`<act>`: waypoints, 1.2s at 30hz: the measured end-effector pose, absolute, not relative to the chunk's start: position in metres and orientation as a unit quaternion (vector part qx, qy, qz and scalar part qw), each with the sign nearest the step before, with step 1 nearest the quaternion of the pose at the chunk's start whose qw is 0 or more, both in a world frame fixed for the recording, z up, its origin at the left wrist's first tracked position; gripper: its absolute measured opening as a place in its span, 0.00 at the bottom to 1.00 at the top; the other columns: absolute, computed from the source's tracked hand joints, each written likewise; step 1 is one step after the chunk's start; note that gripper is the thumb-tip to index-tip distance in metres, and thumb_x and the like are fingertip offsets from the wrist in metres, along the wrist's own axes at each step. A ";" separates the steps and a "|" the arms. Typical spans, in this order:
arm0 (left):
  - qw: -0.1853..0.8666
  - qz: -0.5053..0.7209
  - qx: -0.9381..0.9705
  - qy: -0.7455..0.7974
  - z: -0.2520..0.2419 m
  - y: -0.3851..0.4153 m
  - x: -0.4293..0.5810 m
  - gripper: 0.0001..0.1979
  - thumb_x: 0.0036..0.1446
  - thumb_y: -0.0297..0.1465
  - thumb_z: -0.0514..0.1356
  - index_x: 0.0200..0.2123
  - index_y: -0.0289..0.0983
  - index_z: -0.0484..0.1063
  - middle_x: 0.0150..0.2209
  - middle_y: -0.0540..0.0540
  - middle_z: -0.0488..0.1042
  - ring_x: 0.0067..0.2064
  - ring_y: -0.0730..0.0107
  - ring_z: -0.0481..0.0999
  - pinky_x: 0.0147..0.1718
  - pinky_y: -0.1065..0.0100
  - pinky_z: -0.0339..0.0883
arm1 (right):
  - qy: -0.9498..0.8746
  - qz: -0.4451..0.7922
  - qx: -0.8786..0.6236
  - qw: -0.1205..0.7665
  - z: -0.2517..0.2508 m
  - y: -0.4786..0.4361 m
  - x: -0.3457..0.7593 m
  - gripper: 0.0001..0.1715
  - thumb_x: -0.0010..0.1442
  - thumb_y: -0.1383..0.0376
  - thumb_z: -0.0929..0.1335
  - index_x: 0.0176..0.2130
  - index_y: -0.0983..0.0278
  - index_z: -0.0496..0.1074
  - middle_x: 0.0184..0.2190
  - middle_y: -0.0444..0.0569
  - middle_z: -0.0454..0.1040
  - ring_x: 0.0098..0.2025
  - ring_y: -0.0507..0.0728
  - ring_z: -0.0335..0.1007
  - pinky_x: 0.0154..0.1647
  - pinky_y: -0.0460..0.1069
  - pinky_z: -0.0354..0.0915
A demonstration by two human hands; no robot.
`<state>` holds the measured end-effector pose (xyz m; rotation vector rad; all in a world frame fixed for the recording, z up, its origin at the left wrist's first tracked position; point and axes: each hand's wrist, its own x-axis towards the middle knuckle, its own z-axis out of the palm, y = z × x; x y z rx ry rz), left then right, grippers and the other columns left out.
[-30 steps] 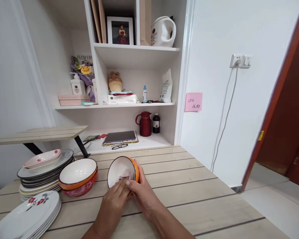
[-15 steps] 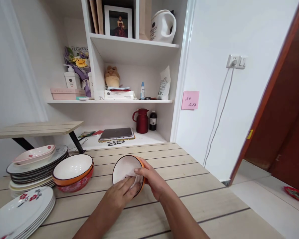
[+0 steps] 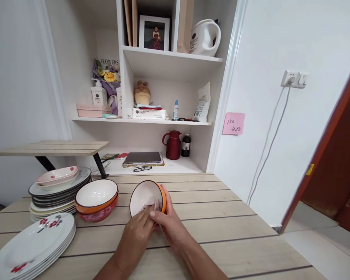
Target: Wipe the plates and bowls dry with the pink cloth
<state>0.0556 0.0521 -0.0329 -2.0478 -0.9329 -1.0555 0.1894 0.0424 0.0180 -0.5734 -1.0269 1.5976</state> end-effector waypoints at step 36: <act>0.113 -0.563 -0.695 -0.434 -0.032 0.056 0.049 0.35 0.63 0.44 0.55 0.68 0.39 0.49 0.66 0.31 0.56 0.65 0.48 0.61 0.54 0.47 0.68 | -0.159 0.736 -0.263 0.603 0.004 0.072 0.210 0.15 0.50 0.64 0.66 0.36 0.68 0.76 0.39 0.58 0.81 0.45 0.63 0.77 0.50 0.56 0.70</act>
